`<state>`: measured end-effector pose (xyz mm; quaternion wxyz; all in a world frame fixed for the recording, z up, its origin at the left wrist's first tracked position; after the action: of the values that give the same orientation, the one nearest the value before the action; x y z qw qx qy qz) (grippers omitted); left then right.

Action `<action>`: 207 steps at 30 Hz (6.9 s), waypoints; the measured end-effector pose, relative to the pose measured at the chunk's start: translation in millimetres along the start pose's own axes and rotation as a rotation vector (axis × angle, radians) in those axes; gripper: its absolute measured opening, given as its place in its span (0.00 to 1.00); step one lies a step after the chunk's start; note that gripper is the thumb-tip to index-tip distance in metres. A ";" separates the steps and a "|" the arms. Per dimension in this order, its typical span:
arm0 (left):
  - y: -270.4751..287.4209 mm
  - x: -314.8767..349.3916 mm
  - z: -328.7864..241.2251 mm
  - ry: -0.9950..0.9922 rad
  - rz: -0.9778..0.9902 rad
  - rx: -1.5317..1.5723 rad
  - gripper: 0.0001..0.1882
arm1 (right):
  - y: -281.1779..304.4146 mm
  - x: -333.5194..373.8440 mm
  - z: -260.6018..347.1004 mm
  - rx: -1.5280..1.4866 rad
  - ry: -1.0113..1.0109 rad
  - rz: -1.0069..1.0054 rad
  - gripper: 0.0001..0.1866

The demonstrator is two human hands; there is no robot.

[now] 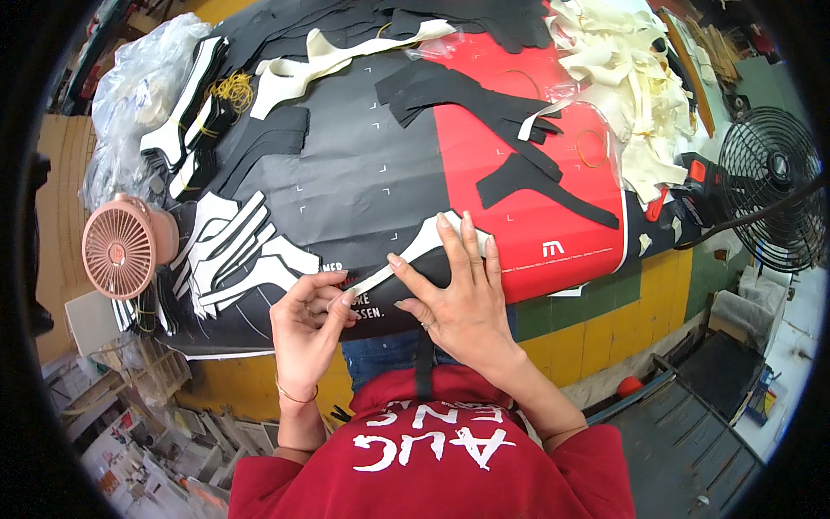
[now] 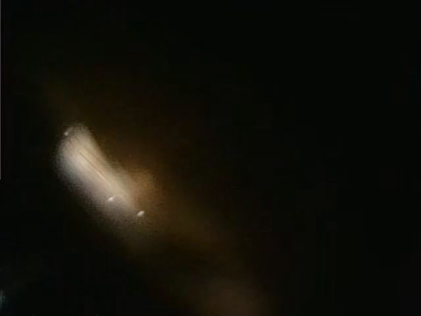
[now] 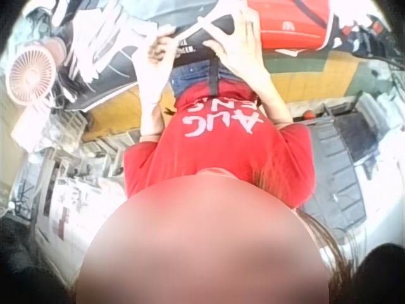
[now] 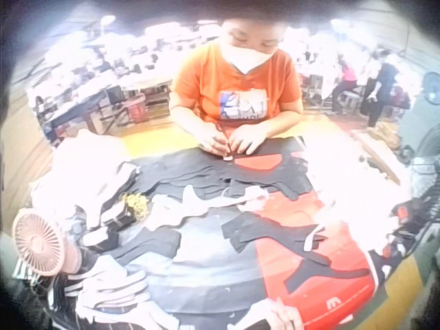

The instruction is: The person repeatedly picks up small white fabric pieces and aligns them with black fabric pieces on a table, then places them down. The process is repeated multiple times with similar pieces.

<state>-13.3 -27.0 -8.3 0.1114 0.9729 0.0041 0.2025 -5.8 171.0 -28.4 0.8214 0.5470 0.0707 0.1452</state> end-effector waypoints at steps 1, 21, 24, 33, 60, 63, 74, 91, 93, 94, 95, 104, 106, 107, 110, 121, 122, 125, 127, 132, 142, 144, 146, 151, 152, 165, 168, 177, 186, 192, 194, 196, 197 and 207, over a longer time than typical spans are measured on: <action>2.2 2.4 3.8 0.042 -0.013 0.052 0.11 | -0.2 0.0 -0.1 0.009 -0.002 -0.002 0.25; -2.8 2.7 9.0 -0.019 -0.150 -0.127 0.12 | -1.2 -0.5 2.9 0.050 -0.014 -0.012 0.27; -3.1 2.4 8.4 -0.041 -0.147 -0.150 0.14 | -1.1 3.0 16.2 0.171 0.009 -0.070 0.28; 7.0 15.9 19.8 -0.050 -0.284 -0.012 0.17 | -25.9 0.0 37.8 0.038 0.174 0.071 0.33; 5.7 19.4 18.2 -0.043 -0.211 0.184 0.14 | -25.4 0.6 38.0 -0.006 0.154 0.079 0.33; 6.6 18.0 18.5 -0.040 -0.224 0.217 0.10 | -24.8 0.1 38.2 -0.020 0.153 0.078 0.33; 4.7 19.6 20.9 -0.045 -0.311 -0.068 0.10 | -25.4 -0.2 37.3 -0.048 0.160 0.071 0.32; -5.8 24.8 13.4 -0.198 -0.342 -0.404 0.09 | -28.4 0.3 40.0 0.016 0.178 0.033 0.31; -2.7 27.3 15.8 -0.229 -0.383 -0.517 0.10 | -29.0 0.2 41.9 0.026 0.180 0.027 0.30; -0.1 28.9 18.2 -0.246 -0.404 -0.576 0.11 | -29.2 0.0 43.7 0.036 0.180 0.023 0.30; 2.4 31.0 20.3 -0.313 -0.430 -0.609 0.11 | -28.8 -0.2 45.2 0.046 0.178 0.018 0.29; 12.3 47.4 43.9 -0.448 -0.407 -0.738 0.23 | -18.8 -1.6 57.1 0.150 0.205 0.134 0.38; 13.9 41.9 38.3 -0.508 -0.430 -0.673 0.21 | -20.1 -4.1 59.2 0.097 0.233 0.116 0.38; 12.0 38.4 34.1 -0.544 -0.434 -0.669 0.20 | -20.9 -4.9 58.9 0.066 0.244 0.099 0.37; -0.8 26.2 21.8 -0.603 -0.394 -0.598 0.18 | -19.9 -3.1 49.2 -0.261 0.266 0.039 0.35; -46.1 6.3 11.1 -0.673 -0.147 -0.683 0.16 | 41.2 16.9 -33.7 -0.417 -0.119 -0.558 0.09; -44.1 6.1 11.4 -0.629 -0.098 -0.645 0.17 | 41.9 9.4 -33.9 -0.376 -0.078 -0.568 0.10; -39.2 10.6 9.4 -0.556 -0.011 -0.539 0.19 | 36.2 -31.3 -28.1 -0.330 0.067 -0.503 0.10; -33.9 17.4 6.2 -0.551 -0.002 -0.494 0.21 | 30.1 -73.3 -17.6 -0.335 0.201 -0.459 0.13; 31.6 31.8 -0.9 -0.608 -0.184 -0.680 0.15 | 4.2 -191.7 26.1 -0.203 0.164 -0.336 0.18; 65.0 34.5 10.1 -0.635 -0.595 -0.788 0.21 | 1.1 -209.7 42.4 -0.254 0.253 -0.551 0.08; 34.1 37.0 8.4 -0.727 -0.546 -0.664 0.20 | 17.0 -189.7 44.3 -0.404 0.372 -0.521 0.06; 7.1 41.3 4.1 -0.823 -0.488 -0.593 0.19 | 40.4 -153.9 45.7 -0.511 0.503 -0.712 0.07; -30.8 58.5 -9.4 -1.117 -0.406 -0.593 0.17 | 68.6 -59.2 4.0 -0.951 0.165 -0.447 0.15; -37.4 58.6 -10.7 -1.155 -0.372 -0.588 0.18 | 70.4 -42.1 -8.2 -1.036 0.131 -0.429 0.17; -88.8 11.8 18.5 -0.759 0.141 -1.081 0.38 | 92.5 -12.2 -150.0 0.008 -0.420 -0.797 0.17; -88.9 9.5 20.1 -0.787 0.132 -1.093 0.37 | 111.0 -56.4 -185.8 0.267 -0.487 -0.855 0.17; -74.6 4.6 15.0 -0.820 0.205 -0.951 0.35 | 113.5 -57.0 -163.3 0.221 -0.024 -1.022 0.07; -71.6 22.7 -22.5 -1.142 -0.319 -0.435 0.41 | 95.0 33.1 -46.1 0.006 0.496 -0.933 0.14; -68.3 11.6 -55.7 -1.045 -0.057 -0.251 0.14 | 86.6 24.9 -33.4 -0.345 0.490 -0.804 0.21; -64.1 6.9 -58.0 -0.941 -0.002 -0.225 0.11 | 89.1 21.7 -35.5 -0.422 0.435 -0.759 0.18; -55.5 4.9 -51.5 -0.656 0.087 -0.183 0.07 | 97.8 21.3 -44.9 -0.383 0.389 -0.610 0.18; -50.6 4.2 -48.0 -0.563 0.090 -0.128 0.06 | 103.4 20.6 -52.3 -0.369 0.358 -0.514 0.18; -34.2 2.4 -30.1 -0.287 0.141 0.047 0.07 | 140.9 7.9 -102.8 0.303 -0.168 -0.800 0.30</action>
<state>-21.7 12.9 12.1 0.0734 0.9921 -0.0755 0.0688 -49.3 314.4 61.2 0.7263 0.6007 0.2307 -0.2417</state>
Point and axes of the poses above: each hand's wrist, its own x-axis away from the middle knuckle, its own y-axis out of the back of the hand, z = x × y, the point moved 3 cm from there along -x, towards the middle knuckle, and after that the axes turned 1 degree about -x, right-handed, at the moved point
